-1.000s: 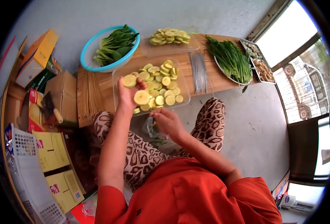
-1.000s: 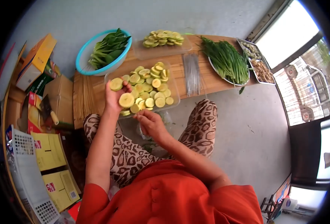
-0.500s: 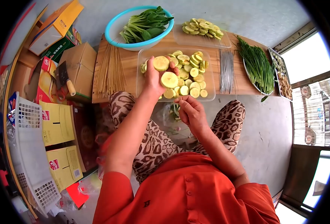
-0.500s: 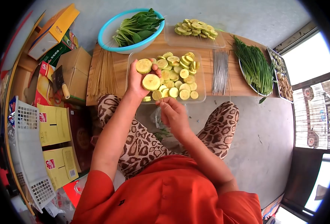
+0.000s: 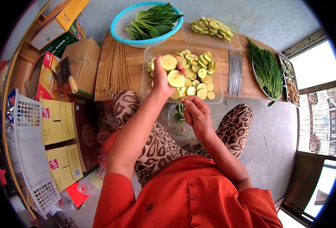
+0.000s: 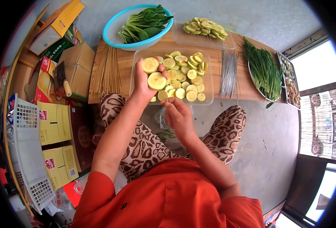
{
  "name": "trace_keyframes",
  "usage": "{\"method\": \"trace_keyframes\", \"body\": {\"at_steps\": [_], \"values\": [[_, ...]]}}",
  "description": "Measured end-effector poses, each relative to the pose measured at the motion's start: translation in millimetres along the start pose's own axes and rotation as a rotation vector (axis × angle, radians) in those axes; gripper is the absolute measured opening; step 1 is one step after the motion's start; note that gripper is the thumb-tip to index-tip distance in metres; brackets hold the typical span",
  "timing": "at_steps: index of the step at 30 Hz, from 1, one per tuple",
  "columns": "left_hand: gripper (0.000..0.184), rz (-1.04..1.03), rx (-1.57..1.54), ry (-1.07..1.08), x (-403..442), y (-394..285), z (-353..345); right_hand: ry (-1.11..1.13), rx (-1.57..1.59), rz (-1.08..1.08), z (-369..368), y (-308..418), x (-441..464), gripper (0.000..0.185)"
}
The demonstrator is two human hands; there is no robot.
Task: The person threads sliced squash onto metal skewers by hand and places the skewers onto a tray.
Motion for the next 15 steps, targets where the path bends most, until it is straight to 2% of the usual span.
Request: {"method": "trace_keyframes", "body": {"at_steps": [15], "values": [[0.051, -0.081, 0.067, -0.047, -7.4, -8.1, -3.7, 0.017, -0.018, 0.049, -2.6, -4.2, 3.3, 0.016]]}}
Point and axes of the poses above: each hand's wrist, its own x-axis towards the middle knuckle, its own z-axis out of the back of the hand, y = z × x, the point moved 6 cm from there along x, towards the middle knuckle, and after that the axes turned 7 degrees about -y, right-handed, at the moved point
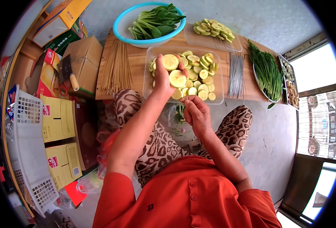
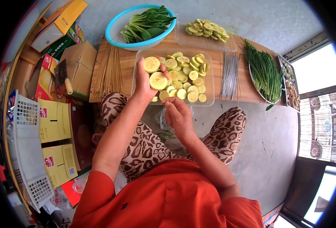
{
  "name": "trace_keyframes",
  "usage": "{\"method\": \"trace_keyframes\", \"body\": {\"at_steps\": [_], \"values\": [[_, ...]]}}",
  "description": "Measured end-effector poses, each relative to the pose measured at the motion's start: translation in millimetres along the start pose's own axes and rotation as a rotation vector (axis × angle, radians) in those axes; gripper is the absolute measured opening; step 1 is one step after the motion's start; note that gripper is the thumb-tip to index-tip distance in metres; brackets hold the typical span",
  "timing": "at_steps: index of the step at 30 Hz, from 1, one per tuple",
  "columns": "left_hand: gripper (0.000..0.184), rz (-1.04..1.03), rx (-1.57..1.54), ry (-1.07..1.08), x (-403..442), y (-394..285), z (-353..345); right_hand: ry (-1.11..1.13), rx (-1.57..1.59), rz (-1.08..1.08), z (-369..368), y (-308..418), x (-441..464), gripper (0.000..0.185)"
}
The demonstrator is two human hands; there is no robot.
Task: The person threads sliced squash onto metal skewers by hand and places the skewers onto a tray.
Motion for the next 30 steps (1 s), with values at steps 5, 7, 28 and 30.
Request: {"method": "trace_keyframes", "body": {"at_steps": [5, 7, 28, 30], "values": [[0.051, 0.000, -0.003, 0.002, -1, 0, 1, 0.008, 0.016, 0.001, -2, 1, 0, 0.016], [0.051, 0.001, -0.004, 0.000, 0, -1, 1, 0.013, 0.015, -0.003, -2, 1, 0, 0.016], [0.054, 0.040, 0.049, 0.074, -8, 13, -6, 0.016, 0.203, -0.039, -8, 1, 8, 0.015], [0.053, 0.030, 0.045, 0.053, -9, 11, -9, -0.011, 0.157, -0.046, -7, 3, 11, 0.016]]}}
Point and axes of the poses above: each hand's wrist, its own x-axis towards the middle knuckle, its own z-axis out of the back of the hand, y = z × x, the point moved 6 cm from there along x, towards the middle knuckle, and after that the axes turned 7 degrees about -y, right-handed, at the moved point
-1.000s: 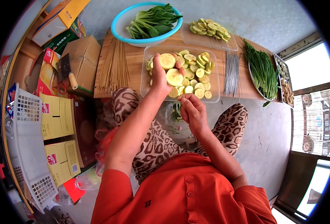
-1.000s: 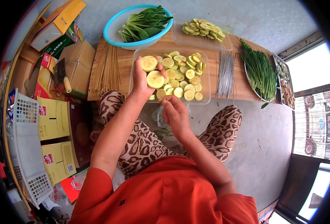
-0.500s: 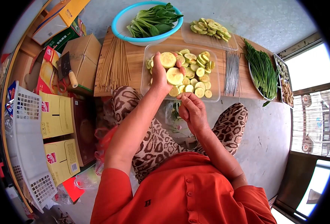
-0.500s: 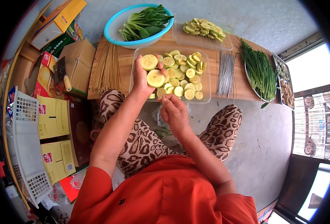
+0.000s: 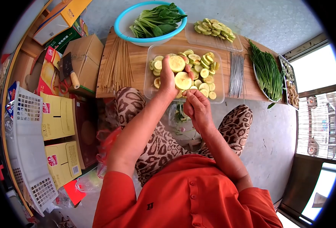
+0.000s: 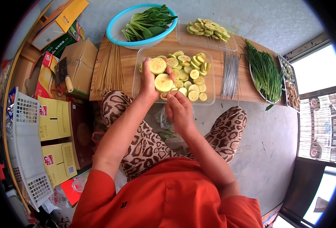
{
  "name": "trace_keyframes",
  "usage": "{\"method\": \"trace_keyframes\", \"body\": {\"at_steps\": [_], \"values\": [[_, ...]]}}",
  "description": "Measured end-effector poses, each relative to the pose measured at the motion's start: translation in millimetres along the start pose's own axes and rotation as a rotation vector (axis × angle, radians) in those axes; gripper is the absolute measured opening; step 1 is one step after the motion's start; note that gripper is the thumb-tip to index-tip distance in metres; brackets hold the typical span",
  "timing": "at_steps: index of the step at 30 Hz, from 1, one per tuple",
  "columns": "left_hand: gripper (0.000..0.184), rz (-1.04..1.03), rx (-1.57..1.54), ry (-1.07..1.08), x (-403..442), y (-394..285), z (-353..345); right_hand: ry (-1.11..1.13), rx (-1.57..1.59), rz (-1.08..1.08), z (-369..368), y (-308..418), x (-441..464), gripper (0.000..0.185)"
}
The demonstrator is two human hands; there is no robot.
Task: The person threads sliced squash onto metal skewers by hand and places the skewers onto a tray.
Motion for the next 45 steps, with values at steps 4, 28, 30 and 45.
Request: {"method": "trace_keyframes", "body": {"at_steps": [4, 28, 30, 45], "values": [[0.057, 0.001, -0.041, -0.050, 2, -1, 0, 0.000, -0.016, 0.021, -1, 2, 2, 0.016], [0.065, -0.016, -0.084, -0.106, 10, 0, 13, 0.041, -0.245, 0.178, -5, 5, 7, 0.028], [0.065, -0.022, -0.080, -0.100, 9, -2, 13, 0.076, -0.227, 0.146, -5, 3, 7, 0.030], [0.064, -0.090, -0.046, -0.180, 19, -13, 25, 0.043, -0.264, 0.056, 6, 1, -2, 0.028]]}}
Point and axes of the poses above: each hand's wrist, its own x-axis towards the middle knuckle, its own z-axis out of the back of the hand, y = z × x, the point moved 6 cm from there along x, towards the middle knuckle, and after that the axes turned 7 degrees about -y, right-handed, at the moved point
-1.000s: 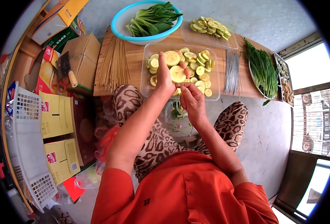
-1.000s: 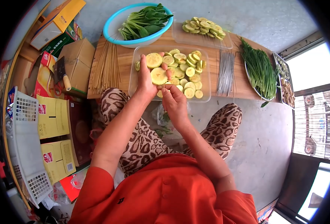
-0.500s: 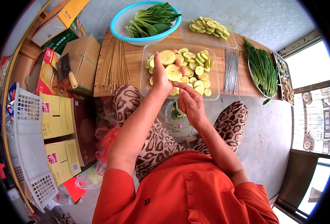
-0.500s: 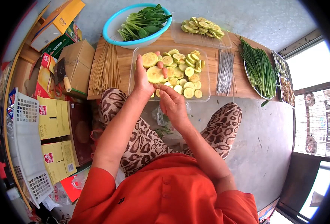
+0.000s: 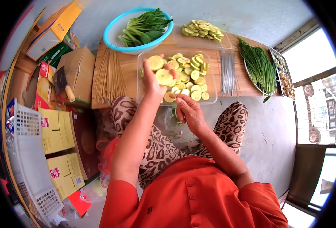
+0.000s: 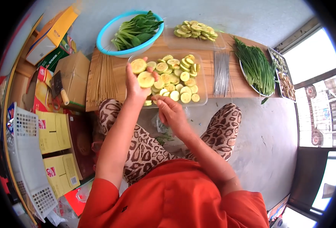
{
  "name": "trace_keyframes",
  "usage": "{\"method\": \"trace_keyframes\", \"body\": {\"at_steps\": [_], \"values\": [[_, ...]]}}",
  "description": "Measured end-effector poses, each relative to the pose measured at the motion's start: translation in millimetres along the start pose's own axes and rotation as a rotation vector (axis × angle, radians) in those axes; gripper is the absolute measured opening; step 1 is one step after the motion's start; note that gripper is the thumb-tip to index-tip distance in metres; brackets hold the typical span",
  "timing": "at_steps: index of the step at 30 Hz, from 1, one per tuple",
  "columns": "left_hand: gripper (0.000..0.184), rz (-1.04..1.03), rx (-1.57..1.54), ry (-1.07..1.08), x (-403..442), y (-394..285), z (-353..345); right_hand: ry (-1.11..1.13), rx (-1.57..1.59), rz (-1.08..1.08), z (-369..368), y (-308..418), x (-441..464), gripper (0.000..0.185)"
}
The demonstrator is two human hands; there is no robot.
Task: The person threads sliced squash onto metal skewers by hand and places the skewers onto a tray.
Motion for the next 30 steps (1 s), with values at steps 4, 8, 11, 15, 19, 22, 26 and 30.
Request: {"method": "trace_keyframes", "body": {"at_steps": [4, 8, 11, 15, 19, 22, 26, 30], "values": [[0.067, -0.066, 0.018, -0.057, -2, -14, 2, 0.041, -0.122, -0.039, 21, -9, -15, 0.025], [0.068, -0.046, 0.066, -0.100, -7, -17, -4, 0.053, -0.192, -0.022, 28, -9, -24, 0.025], [0.067, -0.037, 0.133, -0.106, -8, -20, -2, 0.112, -0.191, 0.100, 22, 2, -26, 0.023], [0.069, 0.018, 0.050, -0.093, -5, -17, -2, 0.109, -0.146, -0.079, 29, 5, -19, 0.022], [0.066, -0.053, 0.144, -0.087, 2, -12, 2, 0.073, -0.011, -0.121, 37, 21, 2, 0.020], [0.067, -0.026, 0.172, -0.091, 1, -11, 4, 0.002, 0.054, -0.146, 51, 28, 20, 0.019], [0.065, 0.000, 0.217, -0.025, -2, -12, -2, -0.076, -0.005, -0.084, 77, 37, 59, 0.019], [0.059, 0.024, 0.240, -0.002, -5, -14, -9, -0.061, 0.016, 0.002, 99, 44, 116, 0.020]]}}
Point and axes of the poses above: each hand's wrist, its own x-axis towards the middle knuckle, its own z-axis out of the back of the hand, y = z × x, the point moved 6 cm from there along x, towards the middle knuckle, and after that the axes turned 7 degrees about -y, right-handed, at the moved point
